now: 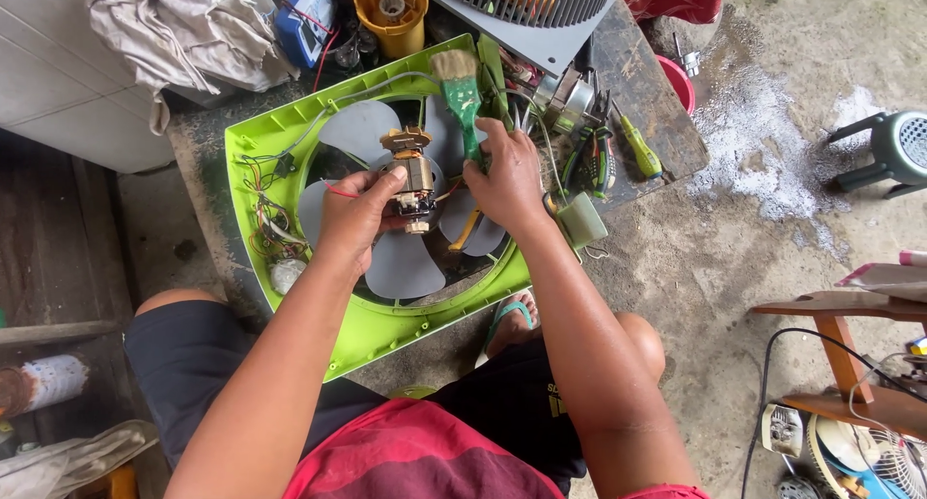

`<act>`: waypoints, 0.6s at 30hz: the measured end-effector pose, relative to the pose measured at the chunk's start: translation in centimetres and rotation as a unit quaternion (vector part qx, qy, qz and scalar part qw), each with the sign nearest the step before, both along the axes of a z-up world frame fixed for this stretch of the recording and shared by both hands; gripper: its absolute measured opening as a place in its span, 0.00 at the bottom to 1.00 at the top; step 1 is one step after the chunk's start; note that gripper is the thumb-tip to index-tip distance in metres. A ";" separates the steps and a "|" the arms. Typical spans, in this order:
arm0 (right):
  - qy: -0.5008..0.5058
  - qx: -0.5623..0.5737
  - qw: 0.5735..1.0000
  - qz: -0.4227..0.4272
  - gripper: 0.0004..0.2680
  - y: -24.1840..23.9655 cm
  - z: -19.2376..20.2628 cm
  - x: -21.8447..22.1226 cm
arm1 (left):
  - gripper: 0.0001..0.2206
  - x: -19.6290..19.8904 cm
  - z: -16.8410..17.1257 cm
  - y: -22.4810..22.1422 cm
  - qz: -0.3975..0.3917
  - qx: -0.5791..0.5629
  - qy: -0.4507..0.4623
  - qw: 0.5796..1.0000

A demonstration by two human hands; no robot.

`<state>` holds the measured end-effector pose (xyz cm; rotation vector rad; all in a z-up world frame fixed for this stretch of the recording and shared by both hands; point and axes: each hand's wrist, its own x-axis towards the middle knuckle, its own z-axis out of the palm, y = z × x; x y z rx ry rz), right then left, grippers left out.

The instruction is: Disassembling and inspecting the motor components of an electric fan for repair.

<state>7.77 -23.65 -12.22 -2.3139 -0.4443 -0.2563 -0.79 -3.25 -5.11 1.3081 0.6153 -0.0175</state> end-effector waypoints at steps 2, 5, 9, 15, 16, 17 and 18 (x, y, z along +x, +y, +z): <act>-0.029 0.028 0.999 -0.013 0.19 -0.1 0.4 0.0 | 0.17 0.0 0.1 -0.1 0.001 -0.001 0.000 1.000; -0.075 0.088 0.992 -0.041 0.15 -1.5 2.1 0.3 | 0.17 0.2 -0.2 -0.1 0.004 -0.004 0.000 1.000; -0.003 0.205 0.958 -0.200 0.11 -5.4 6.1 0.6 | 0.17 0.2 -0.3 0.1 0.003 -0.008 0.003 1.000; 0.095 0.330 0.926 -0.157 0.11 -5.5 9.1 0.3 | 0.16 0.1 0.3 -0.4 0.004 -0.013 0.005 1.000; 0.096 0.329 0.927 -0.152 0.11 -6.9 9.4 0.6 | 0.16 0.1 0.1 -0.5 0.008 -0.013 0.004 1.000; 0.095 0.369 0.912 -0.150 0.11 -8.1 9.6 0.8 | 0.16 0.2 -0.1 -0.5 0.009 -0.021 0.003 1.000; 0.096 0.408 0.895 -0.149 0.12 -9.3 9.7 1.0 | 0.16 0.1 -0.4 -0.4 0.010 -0.026 0.004 1.000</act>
